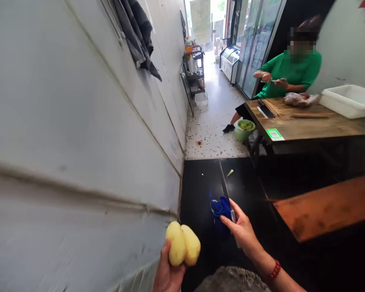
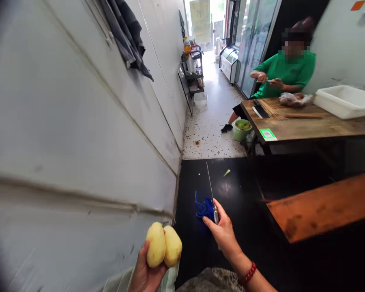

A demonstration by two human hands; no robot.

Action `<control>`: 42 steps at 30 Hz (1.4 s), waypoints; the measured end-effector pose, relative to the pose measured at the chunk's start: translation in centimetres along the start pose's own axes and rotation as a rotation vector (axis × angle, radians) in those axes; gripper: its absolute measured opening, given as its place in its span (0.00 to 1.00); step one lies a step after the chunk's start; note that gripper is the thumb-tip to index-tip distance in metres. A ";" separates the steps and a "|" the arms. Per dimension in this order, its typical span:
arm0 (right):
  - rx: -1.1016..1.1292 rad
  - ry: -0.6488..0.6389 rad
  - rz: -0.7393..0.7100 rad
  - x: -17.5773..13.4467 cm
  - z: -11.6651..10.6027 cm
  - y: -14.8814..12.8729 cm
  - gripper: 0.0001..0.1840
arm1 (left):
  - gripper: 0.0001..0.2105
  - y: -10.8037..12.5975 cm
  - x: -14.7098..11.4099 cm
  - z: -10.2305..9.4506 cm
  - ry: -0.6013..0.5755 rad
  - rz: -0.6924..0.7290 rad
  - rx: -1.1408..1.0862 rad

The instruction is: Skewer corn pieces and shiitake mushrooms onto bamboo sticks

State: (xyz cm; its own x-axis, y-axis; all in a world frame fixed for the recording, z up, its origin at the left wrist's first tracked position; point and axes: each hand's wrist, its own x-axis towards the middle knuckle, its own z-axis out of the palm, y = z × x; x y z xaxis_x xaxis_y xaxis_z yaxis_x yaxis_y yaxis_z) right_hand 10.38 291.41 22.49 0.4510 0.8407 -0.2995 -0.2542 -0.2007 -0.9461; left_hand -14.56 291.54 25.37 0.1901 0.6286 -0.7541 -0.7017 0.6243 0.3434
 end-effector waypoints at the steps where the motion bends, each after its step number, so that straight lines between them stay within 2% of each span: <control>1: 0.005 -0.011 0.024 3.9 1.0 -1.1 0.41 | 0.09 1.3 2.4 2.6 0.026 0.010 -0.001; 4: 0.014 -0.041 0.071 14.7 4.0 -5.3 0.40 | 0.09 5.2 8.8 10.8 0.079 0.039 0.002; 8: 0.040 -0.087 0.072 25.7 7.7 -11.5 0.38 | 0.10 10.2 15.2 20.8 0.032 0.003 -0.002; 11: 0.042 -0.085 0.055 32.4 10.6 -15.0 0.37 | 0.09 13.7 19.1 26.3 0.047 0.005 -0.005; 14: 0.083 -0.119 0.052 38.9 13.4 -17.4 0.38 | 0.09 17.2 23.3 30.8 0.000 0.005 0.010; 17: 0.118 -0.144 0.035 45.6 15.8 -19.5 0.39 | 0.08 21.0 28.5 35.8 -0.022 -0.011 0.018; 19: 0.107 -0.114 0.008 50.1 16.9 -21.1 0.39 | 0.07 23.3 32.5 39.8 -0.014 -0.043 0.038; 25: 0.112 0.070 -0.022 63.0 17.8 -26.1 0.41 | 0.11 29.0 43.8 53.6 -0.033 -0.096 0.193; 29: 0.167 0.107 0.009 72.8 17.6 -28.4 0.41 | 0.11 32.1 51.2 62.8 -0.050 -0.094 0.244; 32: 0.188 0.099 -0.010 82.2 17.4 -30.2 0.41 | 0.10 33.8 57.5 70.2 -0.057 -0.056 0.240; 35: 0.165 0.082 -0.038 92.7 17.1 -33.0 0.40 | 0.09 35.2 63.8 77.9 -0.051 -0.021 0.223; 38: 0.130 0.020 -0.069 102.4 17.1 -37.2 0.40 | 0.10 36.7 69.2 85.5 -0.038 0.034 0.223; 42: 0.132 0.001 -0.055 113.1 17.7 -43.1 0.40 | 0.10 39.5 75.4 94.4 -0.016 0.062 0.241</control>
State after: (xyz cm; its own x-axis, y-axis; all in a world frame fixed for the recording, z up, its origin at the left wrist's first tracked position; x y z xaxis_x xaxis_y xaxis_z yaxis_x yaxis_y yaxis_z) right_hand 57.21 404.08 31.57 0.4680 0.8482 -0.2479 -0.3398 -0.0863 -0.9365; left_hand 36.82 407.36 34.93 0.1634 0.6753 -0.7192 -0.5284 0.6755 0.5143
